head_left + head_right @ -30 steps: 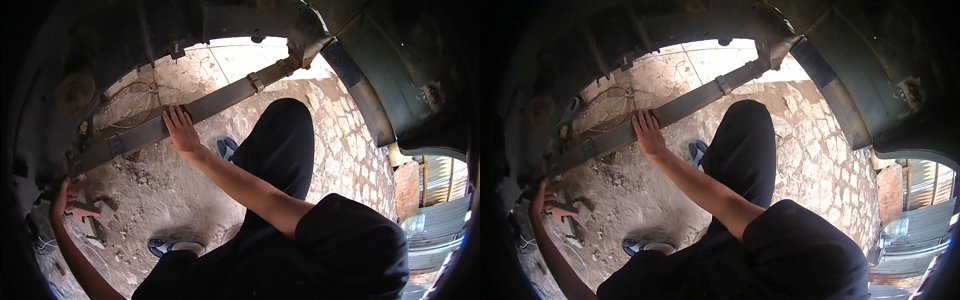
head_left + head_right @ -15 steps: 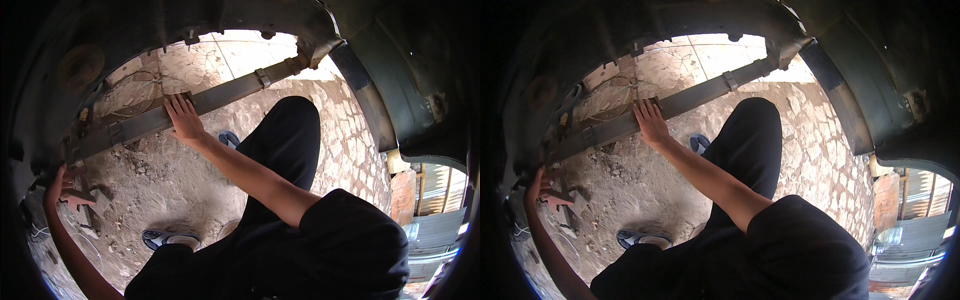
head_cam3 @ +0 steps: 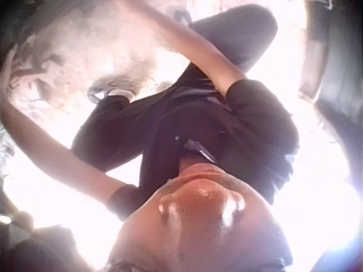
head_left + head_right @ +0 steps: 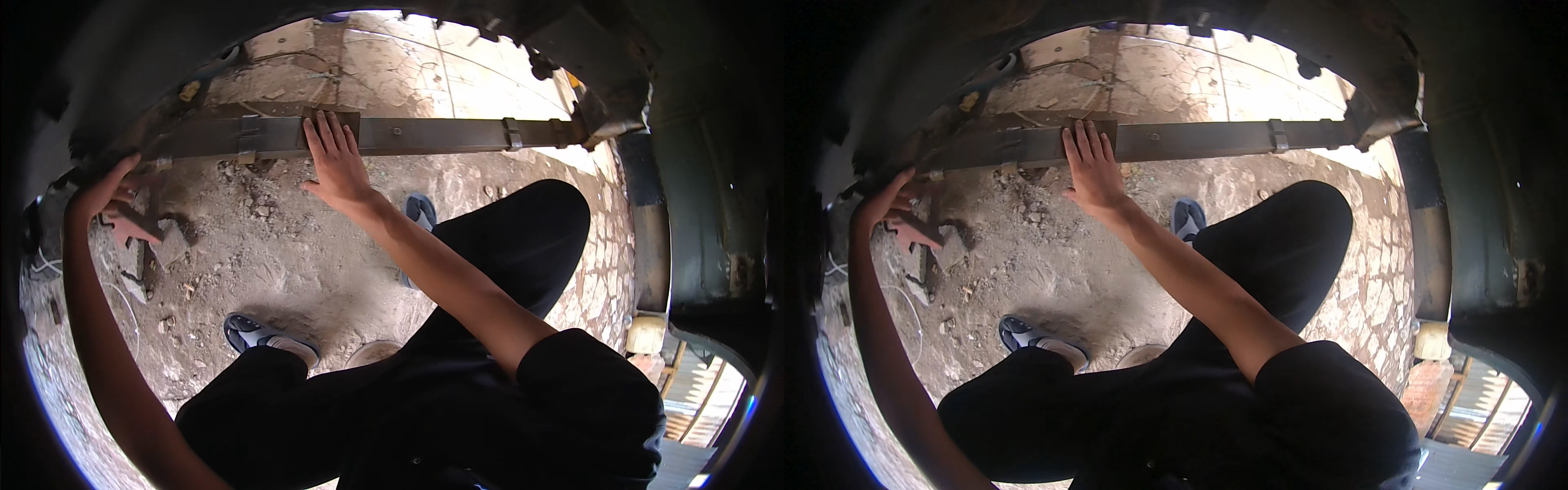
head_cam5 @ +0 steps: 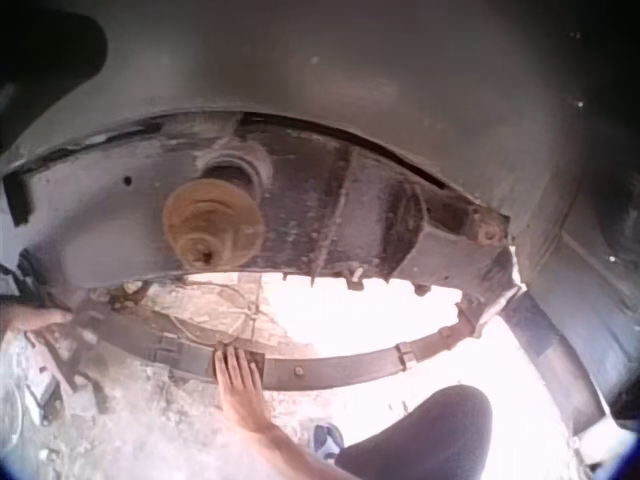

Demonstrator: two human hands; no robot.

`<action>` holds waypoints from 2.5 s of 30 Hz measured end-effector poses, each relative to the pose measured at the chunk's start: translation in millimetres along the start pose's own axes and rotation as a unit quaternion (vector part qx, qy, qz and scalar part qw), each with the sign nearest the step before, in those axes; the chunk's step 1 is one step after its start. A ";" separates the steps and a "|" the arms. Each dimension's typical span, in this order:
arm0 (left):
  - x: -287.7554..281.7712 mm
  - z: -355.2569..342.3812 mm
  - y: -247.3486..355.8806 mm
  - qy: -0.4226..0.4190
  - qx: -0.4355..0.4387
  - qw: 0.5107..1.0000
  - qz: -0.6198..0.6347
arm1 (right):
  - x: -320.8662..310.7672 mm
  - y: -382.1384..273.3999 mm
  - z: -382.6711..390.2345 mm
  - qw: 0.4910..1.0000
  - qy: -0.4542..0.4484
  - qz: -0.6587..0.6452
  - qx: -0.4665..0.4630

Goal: The person crouches under a vehicle and repeatedly rubs a metal undercarriage beam with a small red abrasive block. The person moves along the beam, applying the block to different sections to remove surface material.

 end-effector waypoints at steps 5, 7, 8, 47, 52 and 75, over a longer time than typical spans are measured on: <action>7.8 15.4 17.5 0.013 0.006 1.000 -0.004 | 1.8 -5.6 -27.0 1.000 -0.004 0.008 0.021; 9.7 24.8 20.6 0.016 0.012 1.000 0.001 | 7.6 -29.3 -34.5 1.000 -0.025 0.006 0.016; 11.1 27.4 21.0 0.016 0.020 1.000 0.005 | 8.5 -41.2 -33.8 0.999 -0.032 -0.020 -0.034; 19.3 38.4 29.7 -0.013 0.063 0.996 -0.062 | 8.6 -19.6 -28.1 0.998 0.038 0.036 0.035; 21.7 40.0 32.6 -0.034 0.097 0.991 -0.080 | 15.2 -28.6 -18.5 0.997 -0.002 0.049 -0.066; 25.0 62.6 41.3 -0.044 0.014 0.995 -0.088 | -30.6 0.0 -49.0 0.968 0.178 -0.170 0.046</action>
Point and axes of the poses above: each hand's wrist, its own z-axis away from the middle knuckle, its own x-axis out of the palm, y = z × x, the point moved 4 cm from there along -z, towards the middle knuckle, and after that the axes turned 6 degrees about -x, right-handed, at the moved point
